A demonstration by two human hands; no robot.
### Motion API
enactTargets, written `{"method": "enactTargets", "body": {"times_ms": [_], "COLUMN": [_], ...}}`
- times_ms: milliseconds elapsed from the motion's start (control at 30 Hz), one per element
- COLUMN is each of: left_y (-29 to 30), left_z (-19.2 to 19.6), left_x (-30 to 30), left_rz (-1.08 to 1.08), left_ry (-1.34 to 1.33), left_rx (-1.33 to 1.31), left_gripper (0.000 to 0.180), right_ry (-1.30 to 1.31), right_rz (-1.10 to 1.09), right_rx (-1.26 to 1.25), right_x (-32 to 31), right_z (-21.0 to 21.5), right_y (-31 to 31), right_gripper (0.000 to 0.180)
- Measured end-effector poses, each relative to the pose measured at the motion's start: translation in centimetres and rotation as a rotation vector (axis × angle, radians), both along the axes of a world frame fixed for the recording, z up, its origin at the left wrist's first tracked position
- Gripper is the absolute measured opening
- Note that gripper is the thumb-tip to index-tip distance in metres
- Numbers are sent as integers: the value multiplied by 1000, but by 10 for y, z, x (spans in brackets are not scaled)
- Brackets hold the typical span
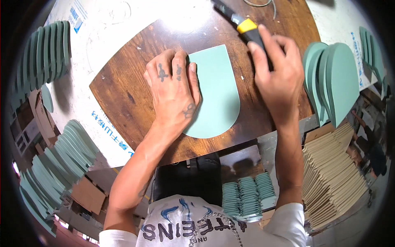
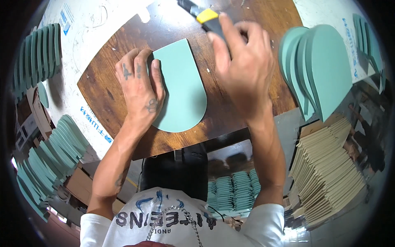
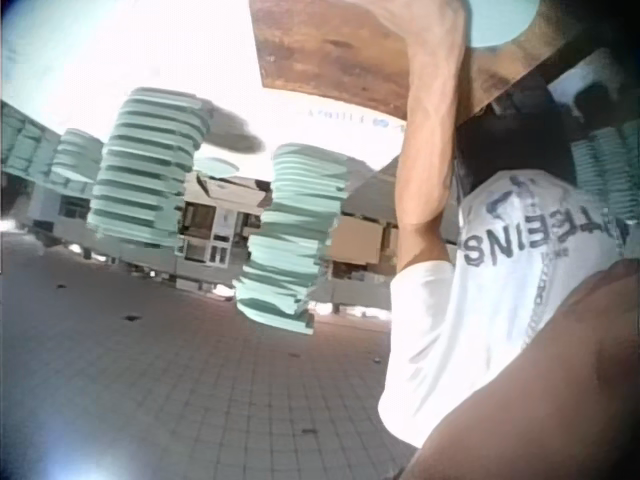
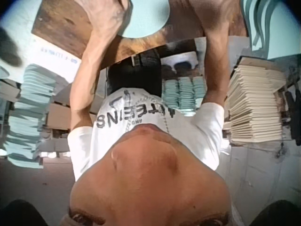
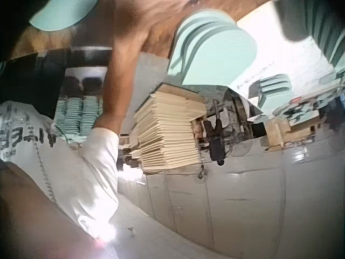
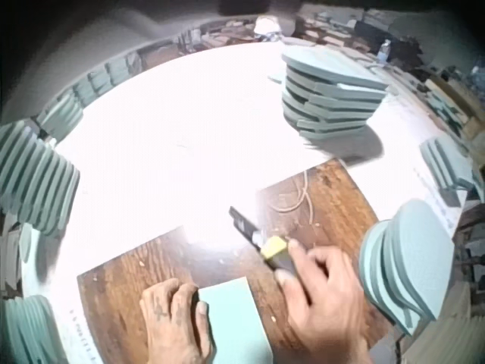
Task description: Trimming the edges of green foam chair seat components using a yellow utility knife on a wooden workbench.
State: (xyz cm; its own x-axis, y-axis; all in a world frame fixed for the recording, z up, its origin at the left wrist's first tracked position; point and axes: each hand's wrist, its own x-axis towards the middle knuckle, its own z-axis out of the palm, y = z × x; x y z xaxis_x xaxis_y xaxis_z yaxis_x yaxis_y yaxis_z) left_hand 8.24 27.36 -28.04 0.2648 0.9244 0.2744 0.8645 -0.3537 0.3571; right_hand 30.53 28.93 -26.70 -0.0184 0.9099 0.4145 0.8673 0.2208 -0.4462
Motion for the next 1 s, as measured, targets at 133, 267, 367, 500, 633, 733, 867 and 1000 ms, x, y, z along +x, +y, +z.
{"method": "enactTargets", "body": {"times_ms": [133, 267, 367, 500, 633, 733, 867, 1000], "left_y": [0, 2, -1, -26, -46, -44, -39, -44], "left_z": [4, 6, 17, 57, 57, 53, 23, 9], "left_x": [-1, -6, -2, 0, -17, -16, 14, 23], "left_rz": [-49, -254, -332, -261, -420, -676, -817, -857], "left_ry": [25, -40, 113, 274, 369, 216, 125, 155], "left_rx": [-33, 14, 7, -354, -199, -93, -20, 66], "left_gripper": [35, 49, 49, 57, 56, 57, 60, 55], "right_ry": [309, 715, 1258, 1561, 1670, 1547, 1478, 1390], "right_rz": [-111, -322, -700, -866, -873, -924, -882, -583], "right_rx": [14, -239, -252, -247, -59, -64, -130, -45], "right_x": [-1, -18, -72, -155, -203, -192, -155, -105], "right_z": [24, 25, 12, 5, 0, 12, 5, -12], "right_y": [-25, -129, -218, -266, -263, -245, -262, -284], "right_gripper": [36, 49, 32, 18, 21, 31, 41, 31]}}
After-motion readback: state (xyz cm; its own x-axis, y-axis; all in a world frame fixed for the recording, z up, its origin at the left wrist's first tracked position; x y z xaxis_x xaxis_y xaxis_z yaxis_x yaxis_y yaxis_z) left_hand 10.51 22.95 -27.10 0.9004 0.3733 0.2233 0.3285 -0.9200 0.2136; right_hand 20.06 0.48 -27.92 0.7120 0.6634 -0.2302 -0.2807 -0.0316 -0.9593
